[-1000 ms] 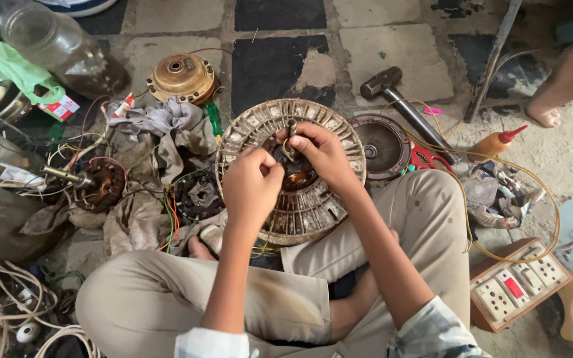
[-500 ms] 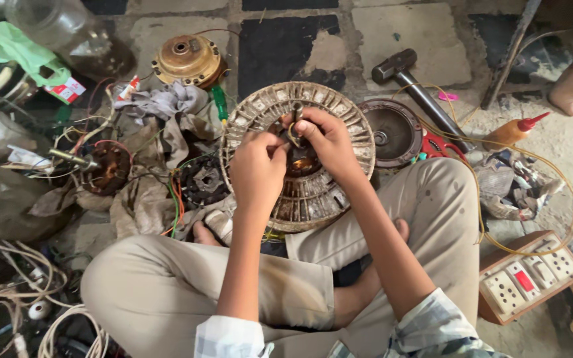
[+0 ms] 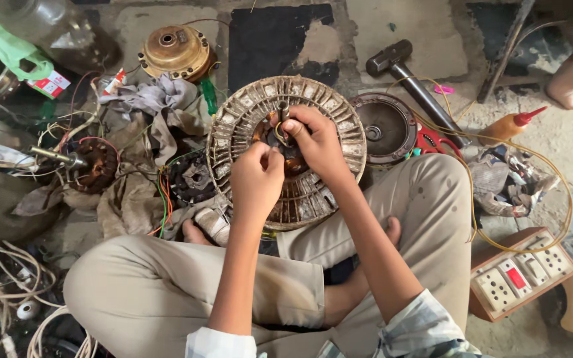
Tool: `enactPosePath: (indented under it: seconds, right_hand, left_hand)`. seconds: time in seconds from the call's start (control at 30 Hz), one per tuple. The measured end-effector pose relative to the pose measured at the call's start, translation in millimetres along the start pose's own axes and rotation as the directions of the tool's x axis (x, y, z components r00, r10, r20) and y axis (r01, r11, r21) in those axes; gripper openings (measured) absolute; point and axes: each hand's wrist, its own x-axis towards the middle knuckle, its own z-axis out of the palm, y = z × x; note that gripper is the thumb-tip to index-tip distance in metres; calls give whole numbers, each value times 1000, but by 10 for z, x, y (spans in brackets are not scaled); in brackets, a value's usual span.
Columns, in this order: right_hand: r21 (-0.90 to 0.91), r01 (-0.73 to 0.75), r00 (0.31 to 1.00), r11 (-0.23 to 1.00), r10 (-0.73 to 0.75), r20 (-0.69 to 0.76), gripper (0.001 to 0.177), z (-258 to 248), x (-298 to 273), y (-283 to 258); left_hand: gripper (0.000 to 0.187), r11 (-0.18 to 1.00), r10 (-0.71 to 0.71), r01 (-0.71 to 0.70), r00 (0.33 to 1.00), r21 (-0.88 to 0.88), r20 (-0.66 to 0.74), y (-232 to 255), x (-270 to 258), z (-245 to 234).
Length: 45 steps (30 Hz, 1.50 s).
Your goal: The person sits on the floor and works on a large circular electrical component, manipulating wires and parts with their hands. They also handle a smaller cylindrical component and a piece of cloth, moving items around on the floor.
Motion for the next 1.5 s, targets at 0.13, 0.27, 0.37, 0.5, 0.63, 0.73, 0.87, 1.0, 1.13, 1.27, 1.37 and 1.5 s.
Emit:
enactPosePath:
  seconds: [0.13, 0.27, 0.37, 0.5, 0.63, 0.73, 0.87, 1.0, 1.13, 1.27, 1.37, 1.5]
  right_hand:
    - [28, 31, 999, 999, -32, 34, 16, -17, 30, -32]
    - [31, 29, 999, 999, -30, 31, 17, -14, 4, -32]
    - [35, 42, 999, 998, -42, 10, 15, -3, 3, -1]
    - [15, 29, 999, 999, -29, 13, 13, -13, 17, 45]
    - [4, 54, 998, 999, -54, 20, 13, -16, 14, 11]
    - [22, 59, 997, 998, -60, 42, 15, -45, 3, -8]
    - [103, -30, 999, 994, 27, 28, 18, -28, 22, 29]
    - [110, 37, 996, 993, -45, 72, 20, -80, -35, 86]
    - [116, -22, 1000, 993, 22, 3, 18, -31, -15, 222]
    - [108, 2, 999, 994, 2, -39, 18, -7, -33, 318]
    - [81, 32, 999, 996, -28, -42, 17, -12, -39, 285]
    - [38, 70, 997, 997, -69, -45, 20, 9, -40, 205]
  left_hand:
    - [21, 982, 180, -166, 965, 88, -190, 73, -92, -26]
    - [19, 942, 303, -259, 929, 212, -213, 7, -121, 59]
    - [19, 991, -88, 88, 996, -104, -1, -103, 69, 116]
    - [22, 663, -395, 610, 778, -434, 488, -250, 420, -143]
    - [29, 643, -389, 632, 756, -432, 527, -229, 594, -285]
    - [32, 909, -170, 234, 964, -346, 206, -121, 594, -524]
    - [39, 985, 167, -163, 983, -63, 73, 241, 313, -742]
    - [51, 973, 64, -120, 962, 197, 266, 545, 329, -550]
    - [41, 994, -76, 26, 861, 105, 503, 468, 712, -362]
    - [32, 970, -17, 157, 809, -188, 587, 171, 748, -228]
    - [31, 949, 8, 145, 875, -279, 485, 49, 620, -201]
    - [32, 880, -30, 179, 945, -440, 324, -8, 441, -75]
